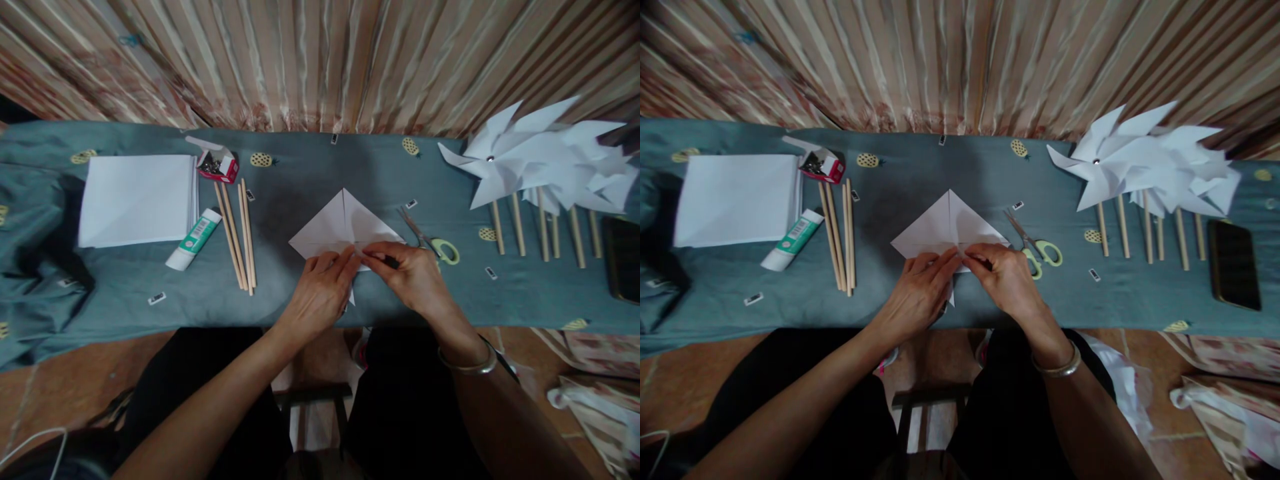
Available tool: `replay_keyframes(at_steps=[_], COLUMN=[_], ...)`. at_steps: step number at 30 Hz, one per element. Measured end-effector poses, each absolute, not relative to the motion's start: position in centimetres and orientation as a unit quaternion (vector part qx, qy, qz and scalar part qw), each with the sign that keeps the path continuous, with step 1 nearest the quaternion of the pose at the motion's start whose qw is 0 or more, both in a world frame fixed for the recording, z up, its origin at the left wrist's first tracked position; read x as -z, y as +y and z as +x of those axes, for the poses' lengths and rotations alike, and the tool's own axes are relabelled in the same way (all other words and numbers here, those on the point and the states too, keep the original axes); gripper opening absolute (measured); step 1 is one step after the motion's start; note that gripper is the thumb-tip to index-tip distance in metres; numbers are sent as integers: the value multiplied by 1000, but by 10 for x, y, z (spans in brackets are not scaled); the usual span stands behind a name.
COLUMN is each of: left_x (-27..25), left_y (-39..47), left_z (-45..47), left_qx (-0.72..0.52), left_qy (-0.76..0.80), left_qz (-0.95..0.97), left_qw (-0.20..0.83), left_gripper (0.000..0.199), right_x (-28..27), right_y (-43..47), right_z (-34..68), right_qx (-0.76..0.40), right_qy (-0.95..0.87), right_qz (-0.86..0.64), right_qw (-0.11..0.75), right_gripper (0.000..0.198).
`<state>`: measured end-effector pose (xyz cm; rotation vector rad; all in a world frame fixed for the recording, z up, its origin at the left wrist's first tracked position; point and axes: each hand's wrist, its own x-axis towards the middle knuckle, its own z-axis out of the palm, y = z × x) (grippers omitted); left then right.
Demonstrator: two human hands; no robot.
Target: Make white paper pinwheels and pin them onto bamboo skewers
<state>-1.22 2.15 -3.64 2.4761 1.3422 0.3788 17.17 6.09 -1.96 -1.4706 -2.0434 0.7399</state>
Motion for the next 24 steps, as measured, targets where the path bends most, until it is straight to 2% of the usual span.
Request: replay_keyframes(at_steps=[12,24], left_x=[35,34], left_y=[23,31], left_z=[-10,-11], left_qx=[-112,-142], left_qy=[481,481], left_qz=[858,856], left_qw=[141,123], left_gripper=[44,39], right_x=[20,24], right_y=[62,59], right_z=[171,171], right_qx=[-258,-186], right_qy=[-766,-801], right_qz=[-528,-515], right_qw=[260,243], right_gripper=[8,12])
